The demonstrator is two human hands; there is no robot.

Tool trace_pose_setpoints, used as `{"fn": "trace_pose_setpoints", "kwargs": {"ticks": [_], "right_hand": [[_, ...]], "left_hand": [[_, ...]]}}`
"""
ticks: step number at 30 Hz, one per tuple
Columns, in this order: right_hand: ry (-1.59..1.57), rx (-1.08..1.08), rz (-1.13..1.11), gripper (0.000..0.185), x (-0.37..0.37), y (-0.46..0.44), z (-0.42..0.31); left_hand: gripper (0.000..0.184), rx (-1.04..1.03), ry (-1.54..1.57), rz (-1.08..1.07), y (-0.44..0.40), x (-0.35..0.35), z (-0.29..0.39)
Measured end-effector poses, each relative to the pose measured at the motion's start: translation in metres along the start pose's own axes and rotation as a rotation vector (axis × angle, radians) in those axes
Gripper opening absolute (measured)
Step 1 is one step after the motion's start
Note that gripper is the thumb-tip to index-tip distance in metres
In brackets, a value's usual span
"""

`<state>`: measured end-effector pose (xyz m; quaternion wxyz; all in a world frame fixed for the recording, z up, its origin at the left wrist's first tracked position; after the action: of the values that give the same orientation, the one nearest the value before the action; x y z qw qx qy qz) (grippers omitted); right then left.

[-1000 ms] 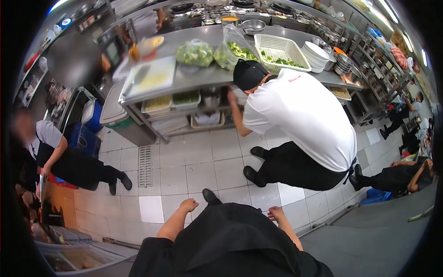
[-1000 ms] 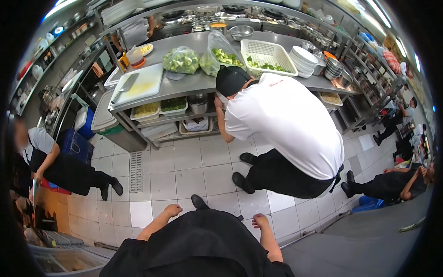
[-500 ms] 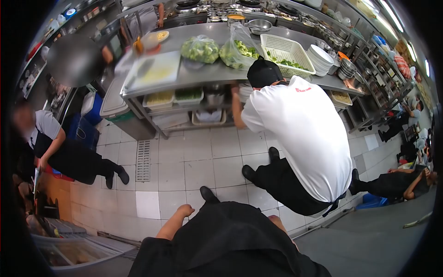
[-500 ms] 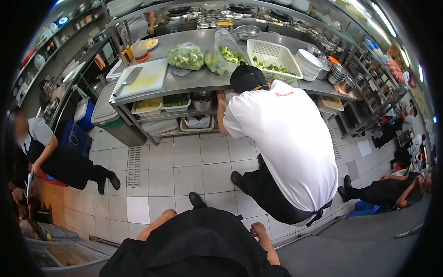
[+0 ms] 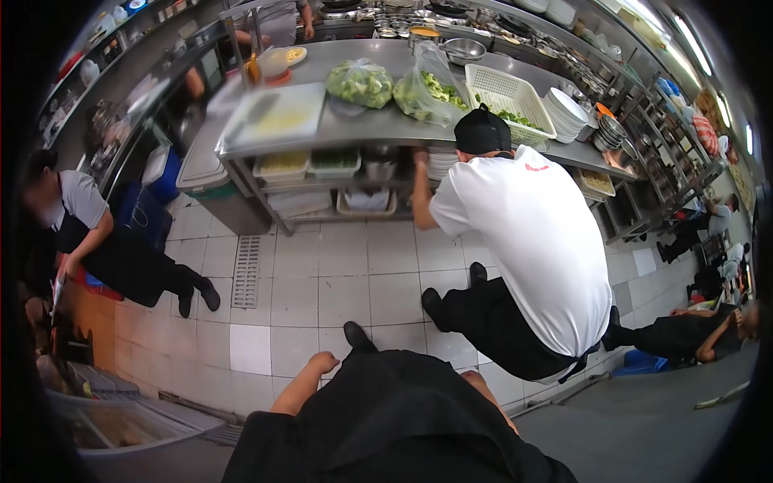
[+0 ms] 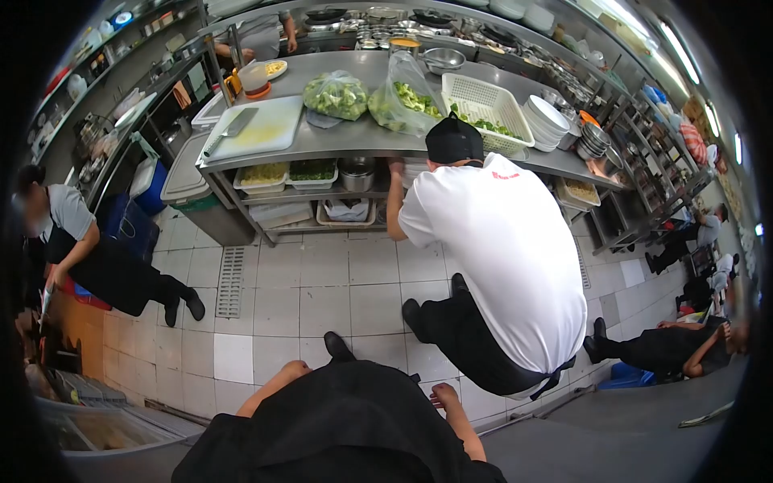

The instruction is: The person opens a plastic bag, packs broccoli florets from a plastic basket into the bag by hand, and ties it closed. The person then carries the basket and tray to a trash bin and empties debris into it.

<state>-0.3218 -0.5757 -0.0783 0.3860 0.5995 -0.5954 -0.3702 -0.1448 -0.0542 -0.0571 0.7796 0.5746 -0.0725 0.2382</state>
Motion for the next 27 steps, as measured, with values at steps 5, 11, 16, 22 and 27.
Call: {"fn": "trace_pose_setpoints", "kwargs": {"ticks": [5,11,16,22,27], "right_hand": [[-0.054,-0.035,-0.011,0.029,0.006,-0.007,0.021],[-0.045,-0.013,0.013,0.03,0.008,-0.004,0.023],[-0.002,0.023,0.008,0.03,0.004,0.004,0.02],[0.317,0.172,-0.025,0.029,0.002,0.027,0.007],[0.376,0.399,-0.062,0.029,-0.003,0.039,0.008]], "left_hand": [[0.049,0.049,0.015,-0.047,0.006,-0.007,-0.007],[0.048,0.04,-0.025,-0.044,0.019,-0.001,0.003],[0.048,0.004,-0.044,-0.033,0.007,0.002,0.009],[0.048,-0.029,-0.036,-0.038,-0.003,0.003,0.011],[0.048,-0.014,-0.073,-0.045,0.004,0.006,0.008]]}}
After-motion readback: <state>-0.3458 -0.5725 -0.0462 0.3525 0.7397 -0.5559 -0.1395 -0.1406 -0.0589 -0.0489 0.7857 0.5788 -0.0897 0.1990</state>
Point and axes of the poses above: each hand's wrist, its own y-axis away from the middle knuckle, its own x-axis out of the back of the hand, z = x × y, the point moved 3 cm from there along -y, towards the middle knuckle, and after that the axes turned 12 degrees about -z, right-handed, at the moved point
